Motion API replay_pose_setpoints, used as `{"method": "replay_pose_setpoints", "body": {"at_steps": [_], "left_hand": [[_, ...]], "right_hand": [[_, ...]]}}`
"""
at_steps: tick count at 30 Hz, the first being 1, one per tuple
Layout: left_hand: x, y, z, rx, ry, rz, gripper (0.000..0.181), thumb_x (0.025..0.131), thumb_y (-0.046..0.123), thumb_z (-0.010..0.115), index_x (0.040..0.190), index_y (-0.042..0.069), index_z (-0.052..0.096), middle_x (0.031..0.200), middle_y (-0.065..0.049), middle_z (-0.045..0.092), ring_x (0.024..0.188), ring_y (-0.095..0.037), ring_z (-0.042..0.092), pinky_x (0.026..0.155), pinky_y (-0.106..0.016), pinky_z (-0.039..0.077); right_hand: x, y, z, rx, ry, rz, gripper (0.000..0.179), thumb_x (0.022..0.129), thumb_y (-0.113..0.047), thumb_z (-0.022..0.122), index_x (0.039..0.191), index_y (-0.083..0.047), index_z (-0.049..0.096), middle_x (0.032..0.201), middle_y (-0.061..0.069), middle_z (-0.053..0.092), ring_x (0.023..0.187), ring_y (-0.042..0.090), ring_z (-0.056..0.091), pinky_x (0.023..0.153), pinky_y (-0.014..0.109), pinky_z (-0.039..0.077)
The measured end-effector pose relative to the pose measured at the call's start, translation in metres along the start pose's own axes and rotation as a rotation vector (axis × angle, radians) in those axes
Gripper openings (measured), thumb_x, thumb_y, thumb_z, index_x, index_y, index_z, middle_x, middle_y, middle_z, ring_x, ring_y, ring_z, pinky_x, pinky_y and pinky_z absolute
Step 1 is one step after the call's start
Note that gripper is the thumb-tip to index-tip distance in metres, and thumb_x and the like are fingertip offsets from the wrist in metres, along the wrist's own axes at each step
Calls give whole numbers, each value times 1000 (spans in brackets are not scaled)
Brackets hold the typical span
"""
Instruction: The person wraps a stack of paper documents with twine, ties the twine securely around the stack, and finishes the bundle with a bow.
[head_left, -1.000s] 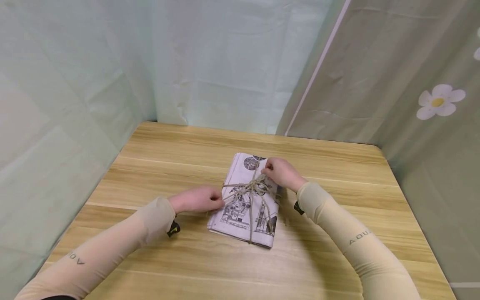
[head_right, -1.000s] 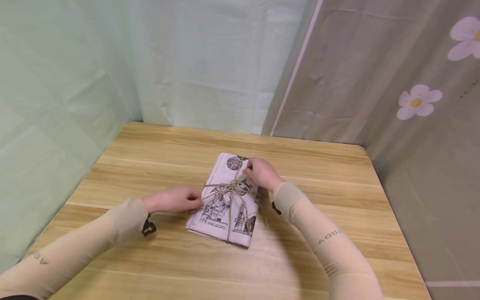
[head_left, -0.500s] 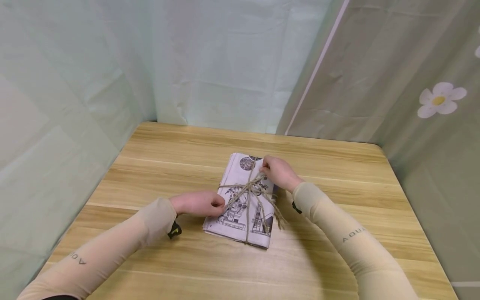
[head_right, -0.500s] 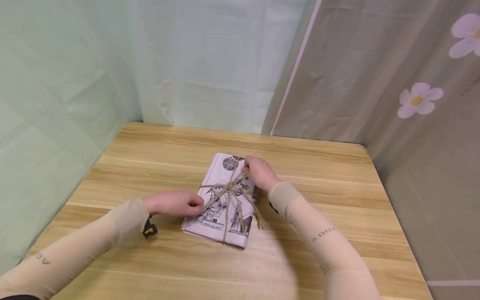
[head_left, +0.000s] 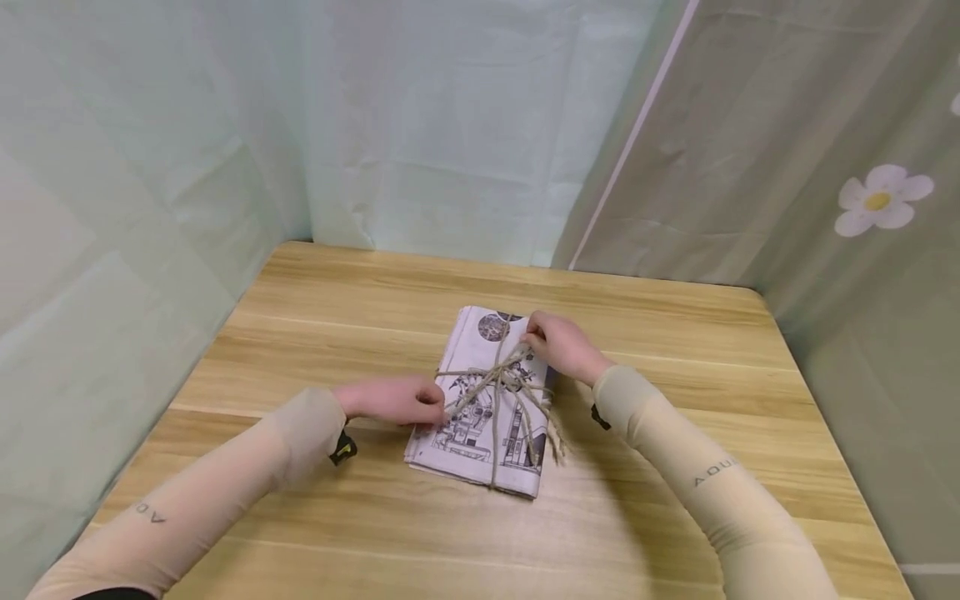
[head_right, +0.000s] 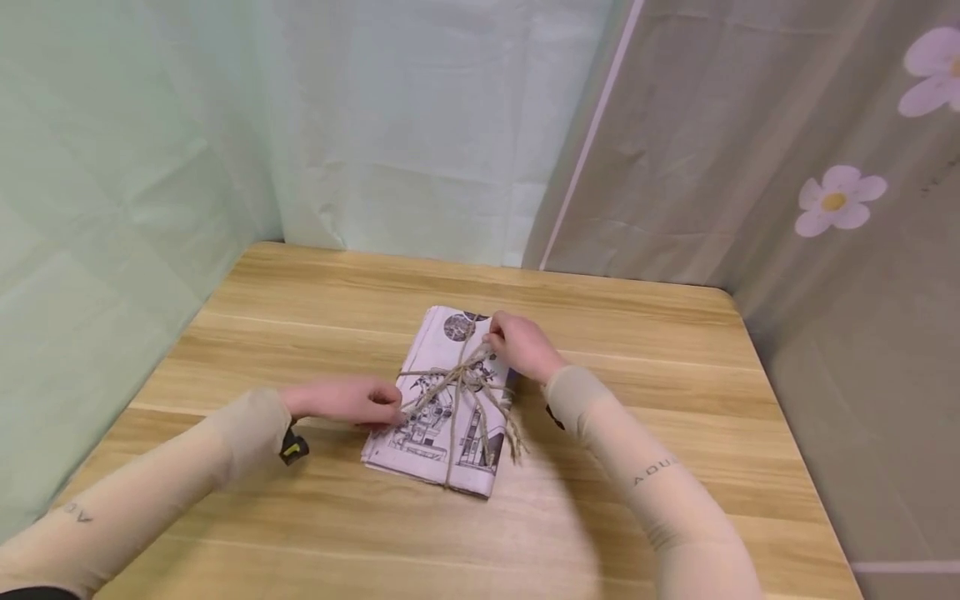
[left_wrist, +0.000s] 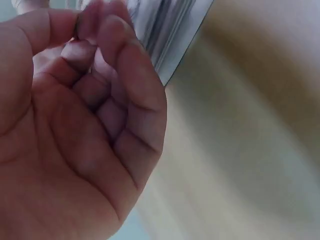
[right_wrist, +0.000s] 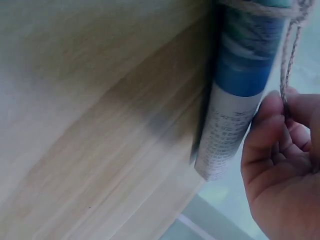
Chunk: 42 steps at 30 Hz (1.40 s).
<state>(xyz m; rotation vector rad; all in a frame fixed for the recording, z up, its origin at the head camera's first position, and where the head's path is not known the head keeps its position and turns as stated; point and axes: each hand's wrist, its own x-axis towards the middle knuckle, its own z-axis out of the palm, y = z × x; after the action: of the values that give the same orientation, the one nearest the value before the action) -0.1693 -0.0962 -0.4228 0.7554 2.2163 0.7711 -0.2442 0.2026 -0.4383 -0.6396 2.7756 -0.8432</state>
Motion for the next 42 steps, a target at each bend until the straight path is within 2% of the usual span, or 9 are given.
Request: {"method": "replay_pose_setpoints", "body": {"at_steps": [5,8,12,15,21,25,32,38,42], "left_hand": [[7,0,-28,-67,182,-64,22,103,26,58,92,10,69,80,-9,66,66,-20,58,63,-34,50],[20,-1,-40,-207,293,-66,23,106,23,55,102,4,67,92,-14,68,81,-30,65,75,-42,56],[42,-3,-47,-412,361,-30,33,110,23,48,117,-6,61,105,-17,68,100,-36,65,93,-48,55],[56,-5,-48,-457,372,-28,37,111,27,46,125,-5,59,103,-16,69,102,-31,66,97,-45,54],[78,-7,-43,-362,396,-29,32,111,25,46,120,0,63,85,-13,64,77,-24,63,77,-40,57],[84,-7,-41,-349,442,-78,31,110,24,48,117,-1,65,77,-8,60,67,-20,58,69,-35,55],[80,-9,-41,-306,450,-146,25,108,18,52,112,-4,64,76,-8,60,62,-18,55,61,-34,50],[70,-15,-46,-305,414,-142,26,106,20,57,115,-3,65,89,-12,64,76,-21,60,71,-36,55],[59,-19,-51,-289,354,-142,26,104,21,60,114,-3,66,94,-15,65,83,-26,62,78,-40,55]], "right_hand": [[0,5,-5,34,-9,19,14,106,-24,58,108,-11,61,94,4,64,82,20,60,74,37,52],[0,6,-5,43,-17,26,15,107,-24,55,109,-10,60,94,4,65,81,20,60,73,37,52],[1,8,-4,81,-30,48,16,109,-24,52,111,-9,58,90,3,67,80,18,63,70,36,53],[2,10,0,108,-34,55,16,109,-25,52,112,-10,58,88,1,68,79,17,64,70,36,53],[3,12,8,127,-27,67,13,108,-26,53,109,-14,58,84,0,67,78,17,64,73,38,52],[5,11,9,156,-24,95,13,108,-25,55,106,-13,59,85,1,67,78,17,63,73,37,52],[5,9,7,197,-19,114,13,107,-23,57,109,-10,62,87,4,68,80,18,65,74,37,53],[1,10,1,213,-14,99,21,107,-29,56,116,-12,64,87,2,69,78,19,64,69,37,52],[-7,9,-8,210,-12,68,30,107,-30,56,128,-9,62,89,5,69,74,20,62,65,37,51]]}}
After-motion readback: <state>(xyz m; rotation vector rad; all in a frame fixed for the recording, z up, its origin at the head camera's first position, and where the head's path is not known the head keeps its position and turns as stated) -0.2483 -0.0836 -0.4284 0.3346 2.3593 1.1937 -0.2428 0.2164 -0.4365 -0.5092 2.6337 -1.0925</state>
